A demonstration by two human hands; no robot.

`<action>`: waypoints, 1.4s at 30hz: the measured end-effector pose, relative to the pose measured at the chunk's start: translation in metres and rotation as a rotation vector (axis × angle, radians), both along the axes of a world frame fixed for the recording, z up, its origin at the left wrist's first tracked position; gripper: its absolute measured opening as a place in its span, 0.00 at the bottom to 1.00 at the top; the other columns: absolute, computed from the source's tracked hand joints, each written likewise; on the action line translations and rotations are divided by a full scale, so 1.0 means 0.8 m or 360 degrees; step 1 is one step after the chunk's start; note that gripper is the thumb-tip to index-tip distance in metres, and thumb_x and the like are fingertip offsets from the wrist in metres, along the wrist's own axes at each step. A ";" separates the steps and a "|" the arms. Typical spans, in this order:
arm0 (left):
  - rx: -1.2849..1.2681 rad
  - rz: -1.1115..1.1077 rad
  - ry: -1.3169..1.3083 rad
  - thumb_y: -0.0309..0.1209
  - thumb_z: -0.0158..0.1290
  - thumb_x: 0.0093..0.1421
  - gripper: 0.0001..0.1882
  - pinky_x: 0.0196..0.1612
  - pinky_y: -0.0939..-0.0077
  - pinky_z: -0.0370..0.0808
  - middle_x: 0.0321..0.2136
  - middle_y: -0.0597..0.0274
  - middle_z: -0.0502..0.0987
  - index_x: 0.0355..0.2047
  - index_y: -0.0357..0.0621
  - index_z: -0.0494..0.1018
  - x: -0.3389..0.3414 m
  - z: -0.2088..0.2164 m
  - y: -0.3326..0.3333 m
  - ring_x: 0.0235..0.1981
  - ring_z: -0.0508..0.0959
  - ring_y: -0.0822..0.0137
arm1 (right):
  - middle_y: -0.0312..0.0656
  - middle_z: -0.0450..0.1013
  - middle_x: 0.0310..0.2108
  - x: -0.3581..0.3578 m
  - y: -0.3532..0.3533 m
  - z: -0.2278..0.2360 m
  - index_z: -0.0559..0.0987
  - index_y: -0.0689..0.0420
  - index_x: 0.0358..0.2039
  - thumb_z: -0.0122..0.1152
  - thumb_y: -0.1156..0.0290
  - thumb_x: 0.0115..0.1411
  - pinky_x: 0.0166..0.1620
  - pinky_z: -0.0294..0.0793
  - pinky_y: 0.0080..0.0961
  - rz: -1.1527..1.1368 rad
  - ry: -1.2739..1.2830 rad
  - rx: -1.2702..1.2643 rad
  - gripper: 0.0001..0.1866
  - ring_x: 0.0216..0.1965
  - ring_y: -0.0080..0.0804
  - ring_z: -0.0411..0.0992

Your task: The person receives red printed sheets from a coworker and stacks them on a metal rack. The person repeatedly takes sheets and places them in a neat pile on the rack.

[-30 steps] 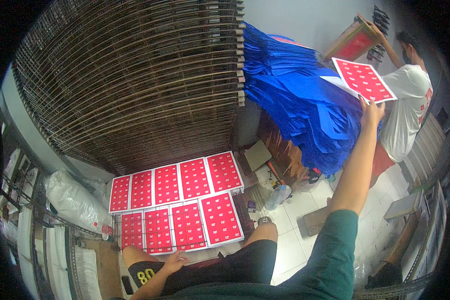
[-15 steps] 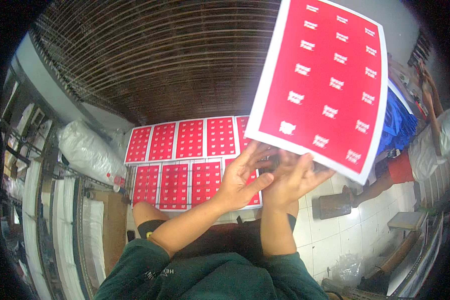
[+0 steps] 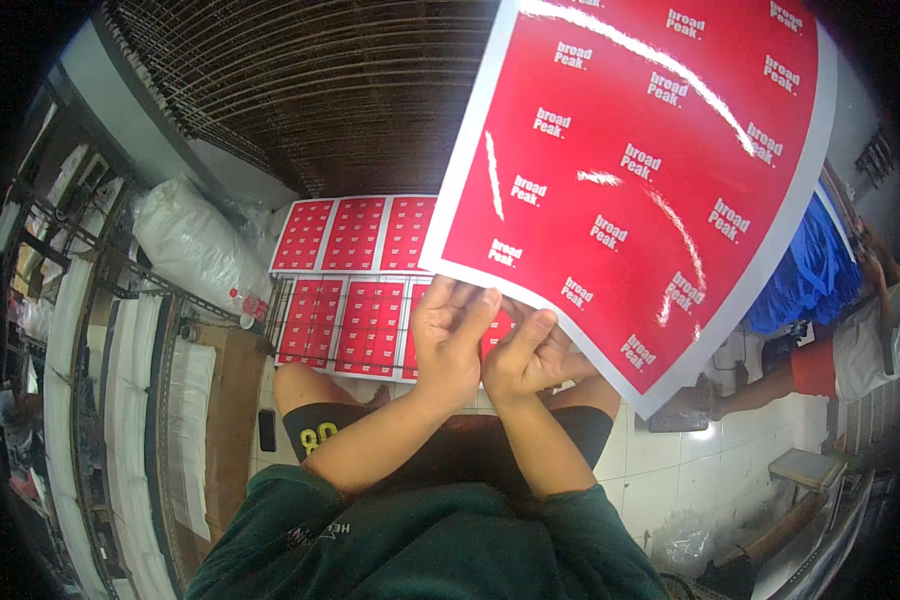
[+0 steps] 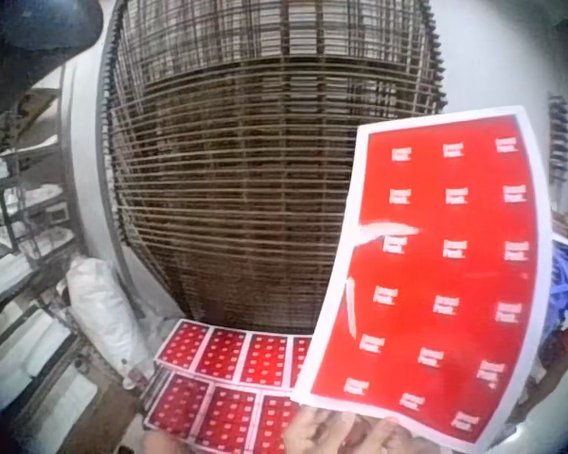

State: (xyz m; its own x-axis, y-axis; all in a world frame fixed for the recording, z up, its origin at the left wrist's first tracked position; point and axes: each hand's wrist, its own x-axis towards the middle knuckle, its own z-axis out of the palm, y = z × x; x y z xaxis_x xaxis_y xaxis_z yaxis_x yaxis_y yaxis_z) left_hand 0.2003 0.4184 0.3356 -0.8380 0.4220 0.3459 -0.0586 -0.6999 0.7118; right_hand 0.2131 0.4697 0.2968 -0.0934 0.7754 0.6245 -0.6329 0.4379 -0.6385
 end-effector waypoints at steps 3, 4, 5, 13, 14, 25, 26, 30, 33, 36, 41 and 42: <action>0.0095 -0.0048 -0.0305 0.22 0.44 0.59 0.19 0.47 0.74 0.70 0.42 0.52 0.72 0.51 0.35 0.58 -0.011 -0.011 0.001 0.45 0.72 0.66 | 0.59 0.50 0.55 -0.001 0.021 -0.046 0.44 0.65 0.57 0.49 0.62 0.59 0.55 0.58 0.40 0.0050 -0.0185 0.0348 0.35 0.56 0.45 0.56; 0.0120 -0.0067 -0.0409 0.23 0.43 0.59 0.18 0.47 0.73 0.71 0.41 0.52 0.72 0.51 0.36 0.58 -0.017 -0.014 -0.003 0.44 0.73 0.66 | 0.59 0.47 0.57 -0.002 0.025 -0.061 0.46 0.67 0.57 0.53 0.58 0.57 0.57 0.53 0.43 -0.0075 -0.0229 0.0594 0.38 0.58 0.46 0.52; 0.0133 -0.0061 -0.0500 0.24 0.43 0.59 0.17 0.43 0.69 0.74 0.38 0.54 0.73 0.49 0.40 0.59 -0.025 -0.018 -0.008 0.40 0.75 0.64 | 0.57 0.42 0.59 0.007 0.040 -0.084 0.42 0.67 0.58 0.60 0.51 0.51 0.60 0.42 0.44 -0.0013 -0.0428 0.0822 0.49 0.61 0.45 0.43; -0.0317 0.0346 -0.0740 0.23 0.45 0.58 0.17 0.40 0.71 0.74 0.38 0.58 0.72 0.48 0.46 0.60 -0.067 -0.151 -0.140 0.37 0.75 0.66 | 0.50 0.66 0.47 0.120 0.190 -0.209 0.69 0.59 0.47 0.55 0.64 0.54 0.51 0.59 0.39 -0.0401 -0.1767 0.1082 0.21 0.47 0.47 0.65; -0.0377 0.0381 -0.0773 0.22 0.45 0.58 0.16 0.41 0.72 0.74 0.38 0.59 0.72 0.47 0.46 0.60 -0.060 -0.169 -0.160 0.37 0.75 0.67 | 0.48 0.67 0.47 0.138 0.207 -0.221 0.70 0.58 0.48 0.52 0.63 0.55 0.51 0.60 0.38 -0.0556 -0.1945 0.1075 0.20 0.48 0.45 0.65; -0.0802 0.0733 -0.1274 0.13 0.39 0.53 0.21 0.40 0.61 0.75 0.36 0.56 0.67 0.45 0.49 0.57 -0.089 -0.410 -0.156 0.36 0.73 0.60 | 0.54 0.72 0.37 0.192 0.259 -0.313 0.74 0.59 0.42 0.42 0.49 0.59 0.45 0.66 0.37 -0.0303 -0.2545 -0.0132 0.26 0.42 0.51 0.69; -0.0863 0.0787 -0.1310 0.13 0.39 0.53 0.21 0.37 0.61 0.76 0.37 0.56 0.67 0.45 0.51 0.59 -0.097 -0.429 -0.148 0.36 0.73 0.60 | 0.55 0.72 0.37 0.190 0.259 -0.310 0.74 0.59 0.42 0.42 0.49 0.59 0.45 0.66 0.37 -0.0285 -0.2574 -0.0119 0.26 0.42 0.51 0.69; -0.0923 0.0915 -0.1501 0.12 0.39 0.51 0.23 0.37 0.59 0.77 0.44 0.56 0.63 0.46 0.47 0.58 -0.108 -0.499 -0.123 0.41 0.70 0.58 | 0.55 0.72 0.38 0.189 0.261 -0.311 0.74 0.59 0.42 0.42 0.49 0.59 0.45 0.66 0.38 -0.0272 -0.2616 -0.0101 0.26 0.43 0.51 0.69; -0.0797 0.0830 -0.1621 0.12 0.40 0.51 0.22 0.37 0.59 0.78 0.46 0.55 0.62 0.46 0.46 0.60 -0.105 -0.514 -0.118 0.43 0.70 0.55 | 0.54 0.72 0.38 0.192 0.268 -0.322 0.74 0.59 0.42 0.42 0.49 0.59 0.46 0.65 0.37 -0.0302 -0.2637 -0.0079 0.26 0.43 0.51 0.68; -0.0759 0.0785 -0.1622 0.11 0.40 0.51 0.24 0.37 0.58 0.77 0.47 0.54 0.62 0.47 0.47 0.59 -0.105 -0.568 -0.133 0.44 0.70 0.54 | 0.54 0.72 0.38 0.185 0.267 -0.322 0.74 0.60 0.43 0.41 0.49 0.59 0.46 0.64 0.37 -0.0297 -0.2682 -0.0031 0.26 0.44 0.51 0.68; -0.0939 0.0915 -0.1621 0.11 0.41 0.51 0.26 0.37 0.57 0.77 0.46 0.53 0.63 0.48 0.49 0.58 -0.092 -0.538 -0.112 0.42 0.71 0.55 | 0.55 0.72 0.36 0.185 0.269 -0.320 0.74 0.61 0.42 0.41 0.49 0.60 0.46 0.64 0.37 -0.0239 -0.2669 -0.0079 0.27 0.42 0.50 0.69; -0.0840 0.0926 -0.1628 0.11 0.41 0.51 0.26 0.36 0.57 0.77 0.45 0.53 0.63 0.49 0.49 0.58 -0.089 -0.545 -0.113 0.41 0.71 0.55 | 0.56 0.72 0.36 0.182 0.268 -0.318 0.74 0.62 0.41 0.41 0.49 0.60 0.45 0.65 0.36 -0.0201 -0.2690 -0.0099 0.28 0.41 0.50 0.69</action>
State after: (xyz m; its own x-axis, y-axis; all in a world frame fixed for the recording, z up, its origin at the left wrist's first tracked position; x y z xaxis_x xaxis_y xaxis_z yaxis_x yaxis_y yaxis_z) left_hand 0.1292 0.3278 -0.1005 -0.7275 -0.2046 -0.6549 -0.5214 -0.4557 0.7215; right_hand 0.3588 0.6844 0.0426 -0.5148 0.8474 -0.1302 0.7579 0.3788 -0.5312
